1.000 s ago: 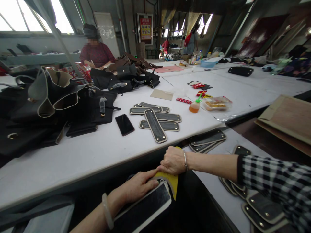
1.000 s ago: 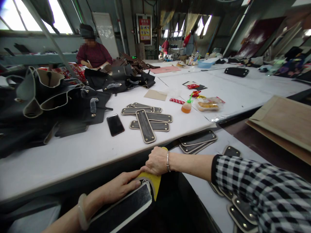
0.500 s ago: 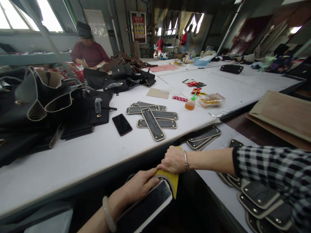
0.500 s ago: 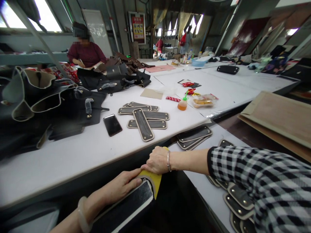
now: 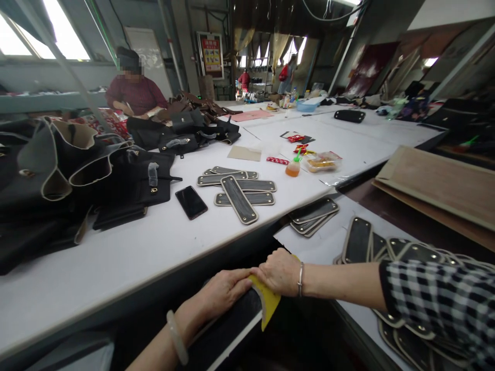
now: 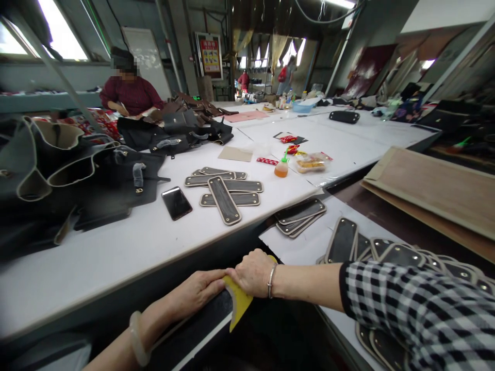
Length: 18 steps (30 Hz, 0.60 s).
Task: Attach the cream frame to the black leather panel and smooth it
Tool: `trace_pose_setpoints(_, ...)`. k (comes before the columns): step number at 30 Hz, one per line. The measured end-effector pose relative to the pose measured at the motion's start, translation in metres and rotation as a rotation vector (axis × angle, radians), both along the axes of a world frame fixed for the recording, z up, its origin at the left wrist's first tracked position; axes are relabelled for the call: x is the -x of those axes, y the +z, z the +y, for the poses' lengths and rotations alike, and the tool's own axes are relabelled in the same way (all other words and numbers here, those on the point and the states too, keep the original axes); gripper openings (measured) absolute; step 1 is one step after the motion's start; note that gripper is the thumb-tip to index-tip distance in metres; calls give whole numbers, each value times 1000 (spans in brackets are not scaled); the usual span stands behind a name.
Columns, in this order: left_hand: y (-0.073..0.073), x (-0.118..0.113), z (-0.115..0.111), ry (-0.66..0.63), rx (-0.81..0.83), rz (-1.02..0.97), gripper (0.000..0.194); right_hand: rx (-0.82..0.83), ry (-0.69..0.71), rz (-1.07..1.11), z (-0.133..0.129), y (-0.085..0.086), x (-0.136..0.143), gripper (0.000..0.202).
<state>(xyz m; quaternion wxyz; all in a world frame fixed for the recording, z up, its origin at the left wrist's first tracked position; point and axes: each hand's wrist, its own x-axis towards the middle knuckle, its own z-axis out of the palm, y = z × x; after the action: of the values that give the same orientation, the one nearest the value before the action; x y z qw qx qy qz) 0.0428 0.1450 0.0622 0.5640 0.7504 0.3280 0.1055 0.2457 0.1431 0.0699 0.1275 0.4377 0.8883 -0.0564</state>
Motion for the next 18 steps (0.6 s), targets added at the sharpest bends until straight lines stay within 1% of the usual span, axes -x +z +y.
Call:
trace_pose_setpoints(3, 6, 2, 2, 7, 103, -22, 49, -25, -46, 13, -13, 1, 2, 62)
trace_pose_setpoints(6, 9, 3, 4, 75, 166, 17, 61, -49, -79, 30, -22, 1, -1, 63)
trace_pose_setpoints(9, 5, 2, 6, 133, 243, 22, 65, -37, -76, 55, -33, -3, -11, 62)
trace_pose_setpoints(12, -3, -1, 6, 185, 322, 9, 64, 37, -113, 170, -44, -13, -28, 65)
trace_pose_setpoints(13, -5, -2, 6, 194, 339, 3, 62, 66, -164, 224, -46, -17, -33, 70)
trace_pose_setpoints(15, -8, -4, 6, 188, 349, -1, 59, 112, -311, 307, -47, -23, -43, 79)
trace_pose_setpoints(17, -9, -6, 6, 175, 328, 16, 54, 122, -433, 327, -43, -27, -49, 83)
trace_pose_setpoints(18, -9, -7, 7, 173, 304, 34, 51, 112, -461, 317, -40, -28, -49, 83)
